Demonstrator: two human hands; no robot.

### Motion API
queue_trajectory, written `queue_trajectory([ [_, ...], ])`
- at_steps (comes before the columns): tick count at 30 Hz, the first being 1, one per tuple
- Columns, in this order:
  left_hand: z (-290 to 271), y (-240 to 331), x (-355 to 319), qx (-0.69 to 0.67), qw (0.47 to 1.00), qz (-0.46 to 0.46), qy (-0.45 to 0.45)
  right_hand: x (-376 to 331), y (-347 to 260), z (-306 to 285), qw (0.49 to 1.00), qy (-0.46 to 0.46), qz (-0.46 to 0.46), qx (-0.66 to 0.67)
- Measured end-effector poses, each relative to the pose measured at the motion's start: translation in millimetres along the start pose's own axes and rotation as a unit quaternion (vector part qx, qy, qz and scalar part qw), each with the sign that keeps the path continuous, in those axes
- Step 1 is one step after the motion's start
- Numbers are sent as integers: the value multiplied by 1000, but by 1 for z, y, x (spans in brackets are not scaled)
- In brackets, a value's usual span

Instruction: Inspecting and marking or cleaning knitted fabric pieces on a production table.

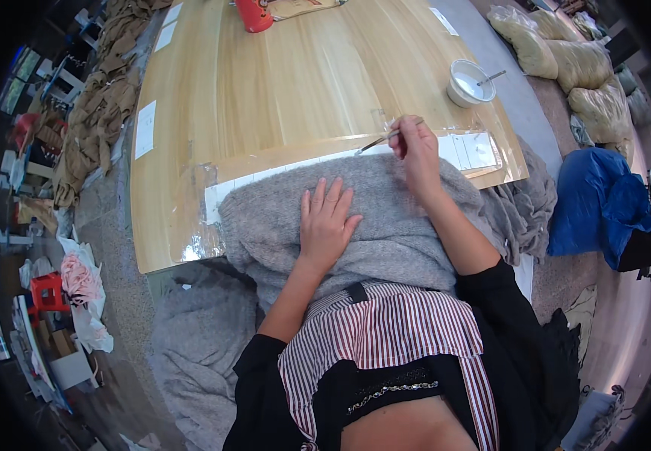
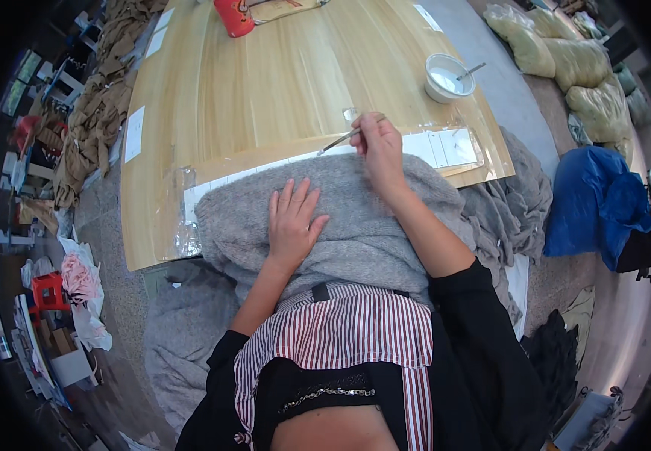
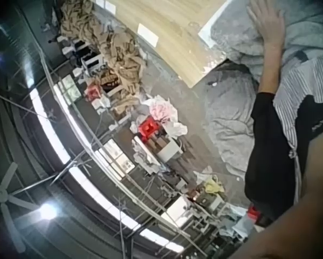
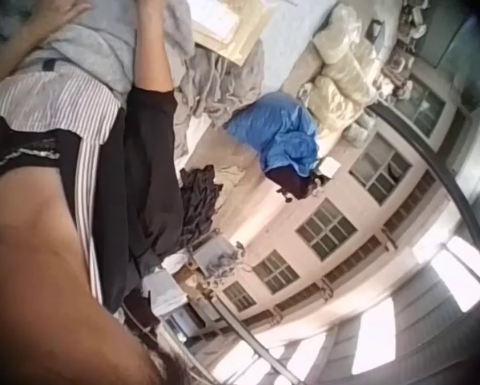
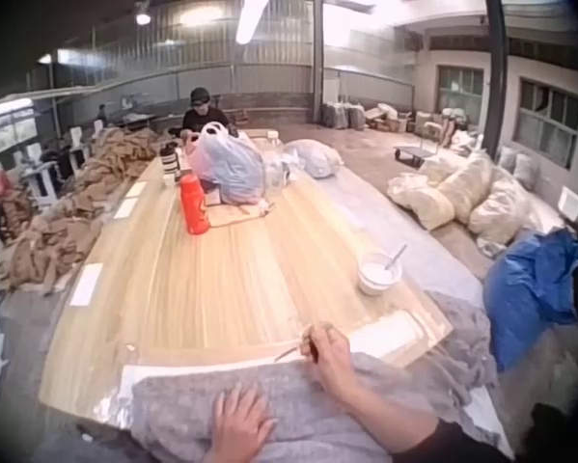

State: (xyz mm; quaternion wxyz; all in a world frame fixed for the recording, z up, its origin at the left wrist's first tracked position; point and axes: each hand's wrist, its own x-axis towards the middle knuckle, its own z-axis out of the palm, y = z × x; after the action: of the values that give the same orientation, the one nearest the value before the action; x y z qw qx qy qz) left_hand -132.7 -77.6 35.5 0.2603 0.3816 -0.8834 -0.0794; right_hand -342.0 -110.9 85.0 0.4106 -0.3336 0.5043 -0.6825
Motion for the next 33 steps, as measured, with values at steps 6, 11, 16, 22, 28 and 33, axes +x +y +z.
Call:
queue_trajectory([
  [6, 5, 2, 0, 8, 1000, 0, 29, -8, 34, 37, 993, -93, -7, -71],
  [11, 6, 0, 1, 7, 999, 6, 47, -10, 37, 46, 976, -98, -62, -182],
  [16, 6, -1, 1, 1, 998, 6, 59, -7, 29, 46, 993, -85, -37, -69],
  [22, 5, -1, 1, -5, 998, -3, 69, -10, 38, 75, 990, -131, -6, -61],
  [28, 4, -2, 2, -21, 998, 4, 65, -8, 41, 97, 964, -200, -33, -171],
  [33, 5, -2, 1, -29, 997, -1, 70, -10, 37, 100, 968, -179, -44, -172],
])
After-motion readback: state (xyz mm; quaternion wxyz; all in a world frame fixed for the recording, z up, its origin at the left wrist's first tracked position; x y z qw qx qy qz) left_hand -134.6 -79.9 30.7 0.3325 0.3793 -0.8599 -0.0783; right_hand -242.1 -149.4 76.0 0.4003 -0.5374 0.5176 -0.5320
